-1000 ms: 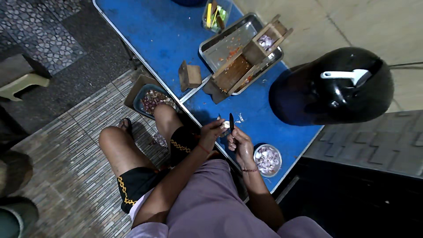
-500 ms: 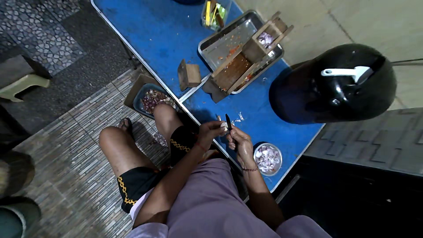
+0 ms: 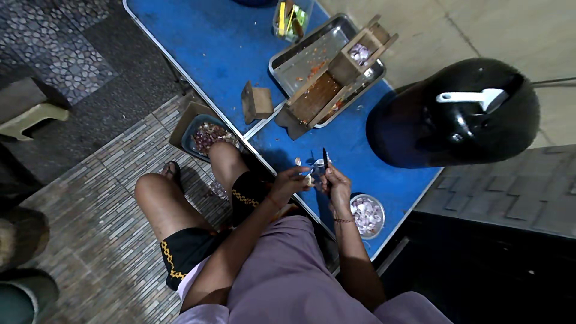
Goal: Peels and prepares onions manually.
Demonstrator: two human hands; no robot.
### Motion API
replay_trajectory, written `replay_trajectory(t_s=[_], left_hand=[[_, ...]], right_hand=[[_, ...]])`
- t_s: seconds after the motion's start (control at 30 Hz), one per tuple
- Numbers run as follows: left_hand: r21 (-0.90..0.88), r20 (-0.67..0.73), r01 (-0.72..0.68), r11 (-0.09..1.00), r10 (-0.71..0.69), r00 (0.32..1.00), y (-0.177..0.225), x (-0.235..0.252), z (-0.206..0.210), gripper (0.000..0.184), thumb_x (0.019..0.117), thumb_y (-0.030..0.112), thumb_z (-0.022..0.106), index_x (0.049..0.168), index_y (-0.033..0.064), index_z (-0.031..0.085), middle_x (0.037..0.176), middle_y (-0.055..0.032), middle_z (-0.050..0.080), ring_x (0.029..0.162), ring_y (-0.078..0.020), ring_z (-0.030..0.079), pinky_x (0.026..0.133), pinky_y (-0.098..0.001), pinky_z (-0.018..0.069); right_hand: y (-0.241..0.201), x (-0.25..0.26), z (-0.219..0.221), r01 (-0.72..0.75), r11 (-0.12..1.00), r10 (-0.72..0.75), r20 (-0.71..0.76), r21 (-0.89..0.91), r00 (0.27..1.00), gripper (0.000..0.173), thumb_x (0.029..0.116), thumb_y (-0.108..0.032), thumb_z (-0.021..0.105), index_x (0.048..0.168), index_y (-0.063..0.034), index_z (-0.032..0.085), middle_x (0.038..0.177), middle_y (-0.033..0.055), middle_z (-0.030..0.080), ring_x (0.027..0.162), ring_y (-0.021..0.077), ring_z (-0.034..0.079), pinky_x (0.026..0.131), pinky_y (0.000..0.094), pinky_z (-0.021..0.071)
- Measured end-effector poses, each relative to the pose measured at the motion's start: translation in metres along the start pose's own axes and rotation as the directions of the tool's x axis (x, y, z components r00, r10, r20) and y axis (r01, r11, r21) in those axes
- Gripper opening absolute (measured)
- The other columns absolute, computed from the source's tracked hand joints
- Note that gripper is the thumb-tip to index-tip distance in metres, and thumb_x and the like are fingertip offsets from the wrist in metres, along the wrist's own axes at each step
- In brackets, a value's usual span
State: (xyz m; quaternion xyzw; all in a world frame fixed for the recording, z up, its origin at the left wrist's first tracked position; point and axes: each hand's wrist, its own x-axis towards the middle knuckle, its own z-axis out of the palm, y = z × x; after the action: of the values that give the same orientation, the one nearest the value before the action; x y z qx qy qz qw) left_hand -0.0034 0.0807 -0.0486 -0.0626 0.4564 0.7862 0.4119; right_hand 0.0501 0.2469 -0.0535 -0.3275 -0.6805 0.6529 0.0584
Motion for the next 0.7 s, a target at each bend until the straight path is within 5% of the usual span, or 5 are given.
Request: replay_trajectory(t_s=[0.1,0.17,0.23,0.4,0.7], left_hand=[[0.013,0.035,-0.031,0.999,0.031,0.999,-0.001,0.001,-0.003,0.029,0.1008,-0.003,0.055,0.13,-0.0027,0.062,0.109,-0.0119,0.071,0.093,-0.0162,0.07,0.087,-0.032,0.059],[0.005,0.031,-0.033,0.999,0.032,0.999,0.001,0.002,-0.003,0.027,0.1025,0.002,0.055,0.128,-0.0037,0.062,0.113,-0.0131,0.069,0.096,-0.017,0.07,0.09,-0.0327,0.0587],[-0.037,-0.003,-0.023,0.999,0.023,1.0,0.003,0.004,0.0,0.026,0.1014,0.001,0.057,0.126,-0.0053,0.062,0.11,-0.0143,0.069,0.094,-0.0191,0.071,0.089,-0.0346,0.0595],[-0.116,-0.048,0.002,0.993,-0.007,0.999,0.001,0.002,-0.001,0.022,0.1003,-0.003,0.056,0.122,-0.0049,0.061,0.101,-0.0118,0.069,0.089,-0.0191,0.071,0.087,-0.0361,0.06],[-0.176,-0.103,0.001,0.984,-0.019,0.995,0.002,0.006,0.002,0.021,0.1015,-0.001,0.055,0.121,-0.0058,0.061,0.101,-0.0123,0.07,0.086,-0.0178,0.071,0.085,-0.0337,0.0599]], right_hand=[[0.005,0.008,-0.007,0.056,0.952,-0.061,-0.005,-0.301,0.998,0.036,0.11,-0.019,0.045,0.138,-0.0037,0.062,0.079,0.0007,0.062,0.059,0.0056,0.052,0.054,0.0235,0.0463],[0.004,0.01,-0.011,0.009,0.84,-0.003,0.013,-0.542,1.0,0.043,0.1092,-0.036,0.046,0.144,-0.0164,0.062,0.119,0.0114,0.073,0.101,0.024,0.068,0.09,0.0507,0.0535],[0.005,0.013,-0.01,0.009,0.743,-0.023,-0.012,-0.669,1.0,0.041,0.1074,-0.039,0.05,0.14,-0.0192,0.066,0.12,0.017,0.073,0.11,0.0368,0.068,0.095,0.0648,0.0478],[-0.002,0.015,-0.004,0.004,0.503,-0.078,-0.041,-0.864,0.996,0.032,0.1044,-0.031,0.057,0.108,-0.0054,0.077,0.094,0.021,0.074,0.092,0.042,0.071,0.082,0.065,0.0507],[-0.005,-0.024,-0.009,0.349,0.776,-0.244,0.26,-0.526,0.934,0.046,0.1087,-0.027,0.039,0.146,-0.0066,0.057,0.101,0.0153,0.071,0.08,0.0187,0.064,0.079,0.0416,0.0542]])
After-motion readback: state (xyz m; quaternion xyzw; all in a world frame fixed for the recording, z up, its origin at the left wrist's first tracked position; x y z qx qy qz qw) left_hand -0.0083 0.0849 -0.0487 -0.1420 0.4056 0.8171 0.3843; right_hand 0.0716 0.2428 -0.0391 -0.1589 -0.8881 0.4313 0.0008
